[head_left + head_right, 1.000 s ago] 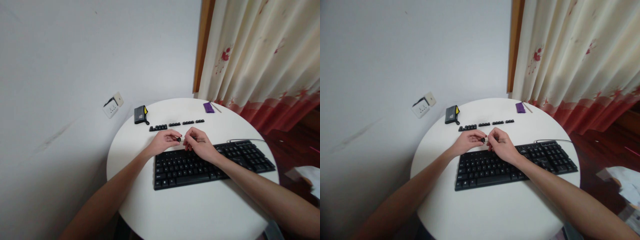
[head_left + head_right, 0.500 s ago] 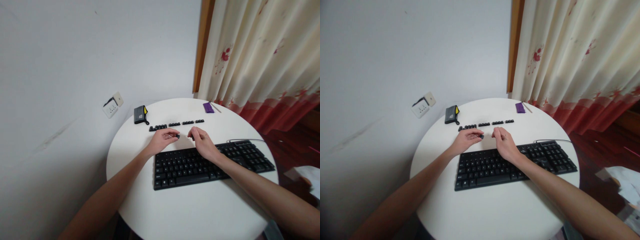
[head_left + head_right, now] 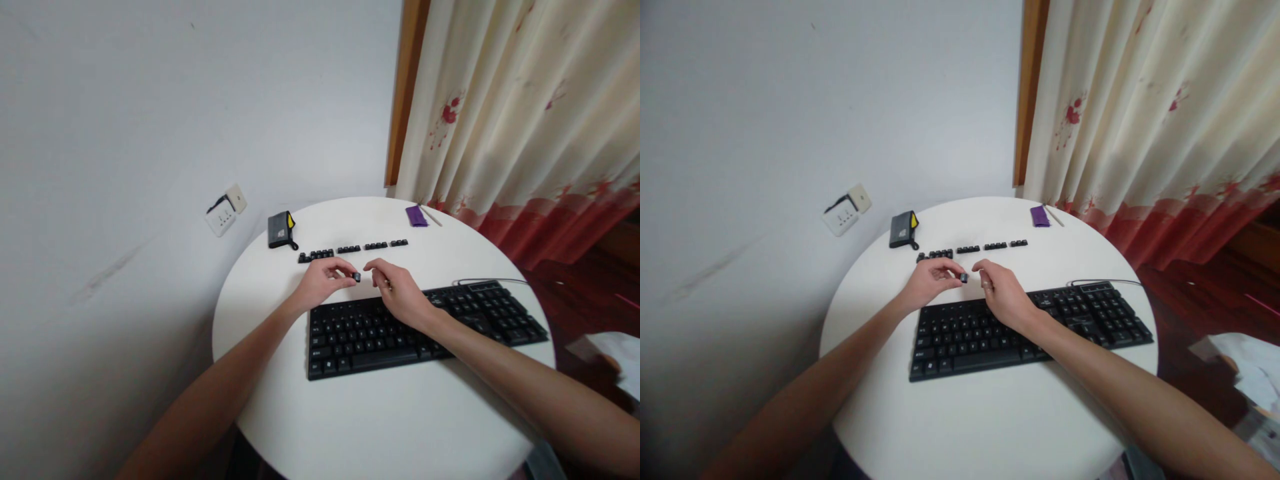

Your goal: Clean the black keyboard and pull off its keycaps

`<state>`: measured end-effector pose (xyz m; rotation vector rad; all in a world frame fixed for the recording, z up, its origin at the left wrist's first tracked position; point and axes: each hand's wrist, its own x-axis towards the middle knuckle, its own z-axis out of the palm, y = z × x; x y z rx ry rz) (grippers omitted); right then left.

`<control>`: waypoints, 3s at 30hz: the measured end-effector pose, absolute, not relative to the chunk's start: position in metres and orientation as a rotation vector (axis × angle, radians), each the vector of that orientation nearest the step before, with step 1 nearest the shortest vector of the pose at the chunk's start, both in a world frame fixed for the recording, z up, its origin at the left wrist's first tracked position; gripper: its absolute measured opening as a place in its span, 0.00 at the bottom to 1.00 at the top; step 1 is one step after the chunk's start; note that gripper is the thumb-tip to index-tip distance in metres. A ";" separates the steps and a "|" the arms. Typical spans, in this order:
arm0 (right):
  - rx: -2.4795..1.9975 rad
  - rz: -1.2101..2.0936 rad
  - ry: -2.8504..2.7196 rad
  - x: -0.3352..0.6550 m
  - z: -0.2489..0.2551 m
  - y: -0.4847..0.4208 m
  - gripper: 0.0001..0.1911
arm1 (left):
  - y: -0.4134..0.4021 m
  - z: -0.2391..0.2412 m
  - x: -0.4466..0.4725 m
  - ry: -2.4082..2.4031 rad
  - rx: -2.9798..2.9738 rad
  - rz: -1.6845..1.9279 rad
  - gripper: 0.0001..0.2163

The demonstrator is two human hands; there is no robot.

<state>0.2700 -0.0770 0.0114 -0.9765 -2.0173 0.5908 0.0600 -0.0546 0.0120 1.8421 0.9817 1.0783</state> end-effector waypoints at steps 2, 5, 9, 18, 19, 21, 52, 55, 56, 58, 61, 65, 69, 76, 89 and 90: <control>-1.005 0.567 -2.014 0.269 0.013 -0.078 0.10 | -0.054 0.012 0.059 0.952 1.867 1.074 0.10; -1.012 0.537 -2.017 0.268 0.015 -0.080 0.08 | -0.054 0.011 0.058 0.913 1.892 1.090 0.11; -0.964 0.508 -2.051 0.266 0.016 -0.081 0.07 | -0.053 0.010 0.057 0.907 1.878 1.087 0.11; -0.878 0.462 -2.075 0.268 0.019 -0.083 0.06 | -0.054 0.011 0.057 0.901 1.854 1.105 0.11; -0.872 0.464 -2.074 0.267 0.019 -0.083 0.06 | -0.054 0.011 0.058 0.899 1.858 1.106 0.10; -0.861 0.467 -2.070 0.267 0.018 -0.083 0.06 | -0.054 0.011 0.058 0.898 1.867 1.097 0.10; -1.454 0.444 -2.374 0.225 -0.002 0.021 0.11 | -0.040 0.021 0.032 1.192 1.545 1.675 0.17; -1.502 0.449 -2.378 0.219 -0.008 0.026 0.12 | -0.040 0.021 0.031 1.200 1.533 1.677 0.17; -1.506 0.457 -2.380 0.218 -0.009 0.027 0.12 | -0.040 0.021 0.030 1.202 1.527 1.678 0.17; -1.512 0.470 -2.379 0.216 -0.010 0.030 0.12 | -0.041 0.021 0.030 1.202 1.518 1.684 0.17; -1.545 0.437 -2.344 0.214 -0.012 0.032 0.13 | -0.041 0.023 0.029 1.202 1.516 1.702 0.17; -1.603 0.375 -2.301 0.212 -0.015 0.031 0.11 | -0.041 0.024 0.028 1.215 1.518 1.732 0.17; -1.645 0.387 -2.283 0.209 -0.016 0.030 0.09 | -0.041 0.025 0.028 1.204 1.503 1.753 0.17; -1.691 0.347 -2.282 0.198 -0.014 0.033 0.10 | -0.040 0.025 0.027 1.197 1.467 1.772 0.17; -1.728 0.315 -2.260 0.187 -0.014 0.037 0.12 | -0.040 0.025 0.027 1.194 1.469 1.788 0.16; -1.730 0.313 -2.262 0.186 -0.014 0.037 0.12 | -0.040 0.025 0.027 1.191 1.465 1.792 0.16</control>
